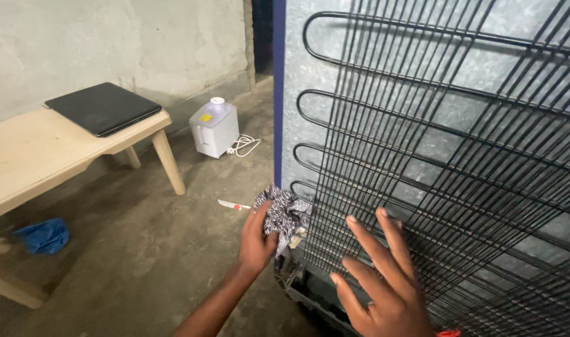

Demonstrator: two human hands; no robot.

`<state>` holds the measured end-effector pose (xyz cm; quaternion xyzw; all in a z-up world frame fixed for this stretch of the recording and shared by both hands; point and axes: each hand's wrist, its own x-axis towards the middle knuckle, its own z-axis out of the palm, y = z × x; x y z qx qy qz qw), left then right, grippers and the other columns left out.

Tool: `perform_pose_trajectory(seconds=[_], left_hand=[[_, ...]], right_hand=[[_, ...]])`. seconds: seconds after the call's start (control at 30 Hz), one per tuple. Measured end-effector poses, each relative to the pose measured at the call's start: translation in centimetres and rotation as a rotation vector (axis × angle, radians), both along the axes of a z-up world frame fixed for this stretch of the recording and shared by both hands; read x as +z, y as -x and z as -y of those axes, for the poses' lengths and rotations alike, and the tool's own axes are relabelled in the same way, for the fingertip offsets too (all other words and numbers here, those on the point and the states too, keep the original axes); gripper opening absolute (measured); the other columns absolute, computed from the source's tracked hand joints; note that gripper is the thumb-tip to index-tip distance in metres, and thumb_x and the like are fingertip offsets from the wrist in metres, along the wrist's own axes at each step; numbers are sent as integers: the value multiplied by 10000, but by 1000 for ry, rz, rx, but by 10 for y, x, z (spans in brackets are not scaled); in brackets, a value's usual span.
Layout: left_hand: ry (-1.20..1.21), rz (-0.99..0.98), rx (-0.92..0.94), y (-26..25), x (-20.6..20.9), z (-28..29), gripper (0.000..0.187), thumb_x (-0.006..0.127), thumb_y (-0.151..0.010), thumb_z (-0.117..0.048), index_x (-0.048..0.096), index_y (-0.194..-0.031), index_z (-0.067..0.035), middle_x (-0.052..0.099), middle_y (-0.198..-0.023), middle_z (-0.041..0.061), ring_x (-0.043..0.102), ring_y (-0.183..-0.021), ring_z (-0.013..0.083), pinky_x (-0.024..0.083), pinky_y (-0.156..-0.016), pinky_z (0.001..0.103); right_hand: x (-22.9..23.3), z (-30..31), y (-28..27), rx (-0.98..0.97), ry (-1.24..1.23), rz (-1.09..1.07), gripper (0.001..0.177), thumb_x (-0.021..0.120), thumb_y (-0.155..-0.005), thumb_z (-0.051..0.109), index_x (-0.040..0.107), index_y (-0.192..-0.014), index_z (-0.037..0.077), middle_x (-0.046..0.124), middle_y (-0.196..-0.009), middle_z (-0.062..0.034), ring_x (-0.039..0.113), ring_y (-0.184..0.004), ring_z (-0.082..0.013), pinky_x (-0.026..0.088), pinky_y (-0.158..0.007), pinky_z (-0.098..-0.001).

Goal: The person wipes the back and side of a blue refrigerator with a patterned cloth, then wipes a black laptop on a small table. The person uses a cloth to clean the surfaces.

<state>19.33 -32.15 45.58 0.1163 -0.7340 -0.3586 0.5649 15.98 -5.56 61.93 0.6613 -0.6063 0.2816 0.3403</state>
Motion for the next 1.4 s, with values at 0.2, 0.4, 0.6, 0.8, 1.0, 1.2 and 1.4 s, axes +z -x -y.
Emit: perform_pose_trajectory(seconds=[0.2,0.4,0.6,0.8,1.0,1.2,1.4], left_hand=[[-120,-337,-1,-48,51,-32,655,579,-710,-61,595,-1363,1,630,-1319,176,624,-1238,350,475,-1098,402],[208,-437,-162,-44,182,-70,679,630,-912,-117,445,-1551,14,553,-1479,225,535,-1396,386,401,-1223,440],[232,-304,-150,-12,181,-87,796,666,-916,-90,265,-1587,61,351,-1597,361,356,-1517,546,333,-1260,539],[99,-268,-59,7,76,-72,680,691,-903,-136,380,-1482,38,443,-1503,326,441,-1407,528,366,-1205,524],[-42,-222,-42,25,-17,-70,514,624,-943,-138,507,-1416,26,529,-1469,269,496,-1383,462,373,-1177,505],[-299,-302,-112,13,-39,-89,396,617,-918,-88,553,-1295,14,609,-1256,169,602,-1197,331,452,-1086,405],[-372,-284,-162,1,-66,-108,336,647,-856,-47,611,-1188,-2,677,-1097,135,668,-1034,261,529,-935,383]], right_hand=[[4,10,-17,0,-116,85,347,806,-774,230,670,-988,-7,412,-1516,-307,289,-1476,-517,258,-1128,-740],[54,47,-21,-87,57,-199,539,782,-778,200,608,-1254,18,334,-1513,-304,247,-1445,-583,208,-1158,-755],[50,67,11,-89,121,-189,463,756,-883,38,579,-1308,-17,447,-1477,-237,386,-1472,-489,266,-1246,-723],[-39,74,26,-74,-54,-122,322,661,-853,38,641,-1174,23,567,-1331,-258,516,-1330,-493,363,-1188,-629],[-127,89,47,-67,-228,-98,307,641,-861,105,658,-1151,6,587,-1293,-266,564,-1229,-454,418,-1097,-603],[-186,74,45,-97,-165,-19,295,665,-870,108,650,-1156,40,573,-1321,-248,546,-1248,-480,417,-1105,-573],[-185,44,14,-69,-235,137,508,676,-754,85,601,-1241,-38,476,-1429,-280,455,-1312,-502,381,-1124,-600]])
